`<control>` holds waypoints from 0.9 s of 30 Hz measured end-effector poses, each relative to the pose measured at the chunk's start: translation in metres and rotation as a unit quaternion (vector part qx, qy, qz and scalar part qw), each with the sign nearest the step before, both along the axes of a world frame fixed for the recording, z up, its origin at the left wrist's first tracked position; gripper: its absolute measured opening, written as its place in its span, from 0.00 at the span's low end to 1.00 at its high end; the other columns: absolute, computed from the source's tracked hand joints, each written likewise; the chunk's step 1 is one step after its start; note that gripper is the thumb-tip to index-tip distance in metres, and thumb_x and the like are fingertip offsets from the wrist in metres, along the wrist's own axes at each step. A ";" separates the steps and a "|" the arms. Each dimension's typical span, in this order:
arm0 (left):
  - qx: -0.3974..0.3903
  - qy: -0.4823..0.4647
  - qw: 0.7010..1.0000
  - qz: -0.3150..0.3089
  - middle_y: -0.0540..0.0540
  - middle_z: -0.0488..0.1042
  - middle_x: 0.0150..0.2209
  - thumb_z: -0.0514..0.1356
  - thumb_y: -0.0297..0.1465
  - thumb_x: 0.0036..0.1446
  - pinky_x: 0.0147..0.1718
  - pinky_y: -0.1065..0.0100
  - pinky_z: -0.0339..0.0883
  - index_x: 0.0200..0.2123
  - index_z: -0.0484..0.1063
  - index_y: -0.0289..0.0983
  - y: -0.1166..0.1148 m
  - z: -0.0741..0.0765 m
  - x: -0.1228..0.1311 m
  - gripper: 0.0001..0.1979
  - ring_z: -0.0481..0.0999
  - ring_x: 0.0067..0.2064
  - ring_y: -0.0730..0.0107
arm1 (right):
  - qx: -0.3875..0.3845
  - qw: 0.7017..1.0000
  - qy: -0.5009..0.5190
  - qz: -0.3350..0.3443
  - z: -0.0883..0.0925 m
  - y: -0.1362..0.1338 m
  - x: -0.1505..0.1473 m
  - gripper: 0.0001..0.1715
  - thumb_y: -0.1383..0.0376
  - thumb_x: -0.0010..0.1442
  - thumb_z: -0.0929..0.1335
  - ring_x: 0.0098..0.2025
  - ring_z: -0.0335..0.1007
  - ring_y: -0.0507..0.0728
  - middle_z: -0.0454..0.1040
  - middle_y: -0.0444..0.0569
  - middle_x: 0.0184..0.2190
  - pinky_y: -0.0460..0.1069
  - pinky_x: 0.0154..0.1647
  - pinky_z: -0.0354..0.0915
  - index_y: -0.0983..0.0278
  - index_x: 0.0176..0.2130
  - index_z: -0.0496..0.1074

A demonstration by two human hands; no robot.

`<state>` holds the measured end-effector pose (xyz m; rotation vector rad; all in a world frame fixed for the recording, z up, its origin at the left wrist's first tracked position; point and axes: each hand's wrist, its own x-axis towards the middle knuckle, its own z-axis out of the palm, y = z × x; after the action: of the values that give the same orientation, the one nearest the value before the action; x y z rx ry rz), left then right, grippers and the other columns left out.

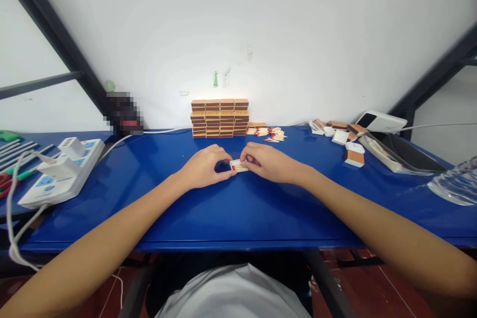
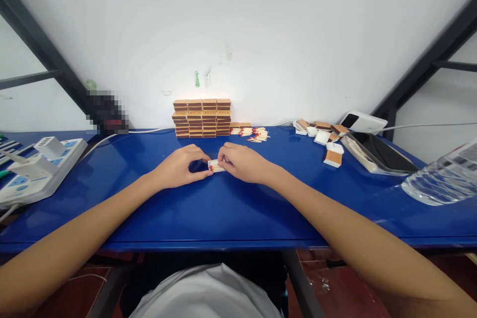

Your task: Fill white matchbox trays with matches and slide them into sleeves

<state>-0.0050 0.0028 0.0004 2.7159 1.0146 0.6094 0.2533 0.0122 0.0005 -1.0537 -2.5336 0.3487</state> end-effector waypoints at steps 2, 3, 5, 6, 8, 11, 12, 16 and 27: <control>-0.003 0.000 1.000 0.001 0.43 0.84 0.44 0.66 0.42 0.68 0.46 0.56 0.72 0.47 0.82 0.40 -0.001 0.001 0.000 0.13 0.78 0.47 0.55 | 0.019 1.000 0.015 -0.013 0.005 0.009 0.010 0.09 0.64 0.71 0.66 0.37 0.71 0.58 0.78 0.52 0.38 0.51 0.39 0.63 0.61 0.41 0.76; -0.005 0.001 1.000 0.003 0.43 0.84 0.44 0.66 0.43 0.68 0.46 0.56 0.72 0.48 0.83 0.40 -0.001 0.001 0.000 0.14 0.78 0.47 0.55 | 0.032 0.999 0.018 -0.030 0.007 0.016 0.019 0.09 0.64 0.70 0.66 0.36 0.71 0.58 0.78 0.52 0.37 0.51 0.39 0.63 0.61 0.41 0.77; -0.006 0.002 1.000 0.005 0.43 0.84 0.46 0.66 0.44 0.68 0.46 0.56 0.73 0.49 0.83 0.41 -0.001 0.002 0.001 0.15 0.79 0.48 0.54 | 0.055 0.995 0.007 -0.082 0.010 0.034 0.040 0.09 0.63 0.69 0.67 0.36 0.71 0.58 0.79 0.53 0.36 0.51 0.38 0.62 0.62 0.39 0.77; -0.006 0.003 1.000 0.004 0.42 0.84 0.46 0.66 0.45 0.68 0.46 0.56 0.73 0.49 0.83 0.40 -0.001 0.002 0.001 0.16 0.79 0.48 0.54 | 0.061 0.992 -0.005 -0.113 0.010 0.044 0.052 0.09 0.63 0.68 0.67 0.36 0.72 0.59 0.79 0.54 0.37 0.51 0.38 0.62 0.63 0.38 0.78; -0.003 0.004 1.000 0.000 0.42 0.85 0.47 0.66 0.45 0.68 0.46 0.56 0.73 0.49 0.83 0.40 0.000 0.002 0.001 0.16 0.80 0.48 0.54 | 0.043 0.987 -0.042 -0.152 0.007 0.062 0.075 0.10 0.61 0.67 0.68 0.35 0.72 0.59 0.80 0.54 0.35 0.51 0.36 0.60 0.63 0.37 0.78; 0.002 0.002 1.000 0.000 0.42 0.85 0.47 0.66 0.45 0.68 0.47 0.55 0.74 0.48 0.83 0.39 0.000 0.001 0.001 0.16 0.80 0.48 0.54 | -0.003 0.984 -0.071 -0.166 -0.001 0.081 0.098 0.10 0.61 0.66 0.69 0.34 0.72 0.59 0.80 0.52 0.33 0.51 0.36 0.61 0.62 0.36 0.79; 0.003 0.003 1.000 0.001 0.42 0.85 0.47 0.66 0.45 0.68 0.47 0.55 0.74 0.48 0.83 0.39 0.000 0.001 0.001 0.16 0.80 0.48 0.54 | -0.013 0.983 -0.073 -0.165 -0.005 0.085 0.102 0.10 0.61 0.65 0.69 0.34 0.72 0.59 0.80 0.52 0.32 0.50 0.36 0.61 0.62 0.36 0.78; -0.003 0.007 1.000 0.002 0.42 0.85 0.48 0.66 0.45 0.68 0.47 0.55 0.74 0.49 0.83 0.40 -0.001 0.002 0.001 0.16 0.80 0.49 0.53 | -0.035 0.985 -0.067 -0.152 -0.014 0.090 0.104 0.11 0.59 0.67 0.68 0.32 0.72 0.58 0.81 0.51 0.32 0.50 0.35 0.61 0.62 0.35 0.75; -0.010 0.009 1.000 0.001 0.42 0.84 0.48 0.66 0.44 0.69 0.46 0.55 0.72 0.49 0.83 0.40 -0.002 0.002 0.002 0.16 0.79 0.49 0.53 | 0.030 0.990 -0.056 -0.125 -0.020 0.088 0.092 0.09 0.61 0.69 0.66 0.33 0.68 0.57 0.77 0.51 0.34 0.50 0.35 0.58 0.62 0.38 0.73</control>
<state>-0.0035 0.0013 0.0028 2.7077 1.0234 0.5748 0.3451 0.0999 -0.0193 -1.3829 -2.4512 0.1479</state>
